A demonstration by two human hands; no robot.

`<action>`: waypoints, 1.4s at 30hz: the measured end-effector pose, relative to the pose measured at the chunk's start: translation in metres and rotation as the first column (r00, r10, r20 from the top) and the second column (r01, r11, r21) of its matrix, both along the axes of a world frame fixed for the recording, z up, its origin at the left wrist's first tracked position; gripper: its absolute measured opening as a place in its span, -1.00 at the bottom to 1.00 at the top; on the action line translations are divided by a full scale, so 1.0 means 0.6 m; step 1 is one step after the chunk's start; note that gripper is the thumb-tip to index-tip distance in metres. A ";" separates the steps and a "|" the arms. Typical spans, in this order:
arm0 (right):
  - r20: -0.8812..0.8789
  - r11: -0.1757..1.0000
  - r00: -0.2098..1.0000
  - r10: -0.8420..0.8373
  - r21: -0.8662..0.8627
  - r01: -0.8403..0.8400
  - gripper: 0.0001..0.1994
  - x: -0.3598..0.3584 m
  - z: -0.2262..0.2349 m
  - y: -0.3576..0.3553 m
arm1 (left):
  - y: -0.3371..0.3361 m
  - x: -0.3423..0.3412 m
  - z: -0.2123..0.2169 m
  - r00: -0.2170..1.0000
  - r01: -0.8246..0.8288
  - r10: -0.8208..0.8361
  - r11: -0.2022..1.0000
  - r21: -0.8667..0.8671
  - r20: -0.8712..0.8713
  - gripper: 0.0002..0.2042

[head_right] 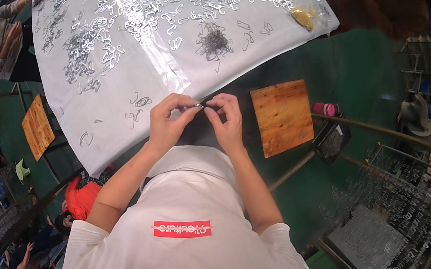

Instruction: The person picks small metal clips and fasteners from a white table and links them together by hand. They repeatedly move between the table and a hanging metal rack to attach the assembled pieces. Other workers are present at the same table performing similar assembly.

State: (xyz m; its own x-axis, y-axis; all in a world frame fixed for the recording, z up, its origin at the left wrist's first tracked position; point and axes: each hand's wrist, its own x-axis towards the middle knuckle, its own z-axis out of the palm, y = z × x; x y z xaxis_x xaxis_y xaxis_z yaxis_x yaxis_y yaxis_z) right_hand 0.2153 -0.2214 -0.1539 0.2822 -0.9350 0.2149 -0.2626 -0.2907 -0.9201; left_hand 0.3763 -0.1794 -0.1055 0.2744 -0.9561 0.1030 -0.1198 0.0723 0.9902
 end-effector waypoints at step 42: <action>0.156 0.778 0.986 0.065 0.611 -0.148 -0.87 0.041 -0.006 -0.214 | 0.017 -0.008 -0.043 1.000 -0.022 0.022 0.992 0.125 -0.004 -0.87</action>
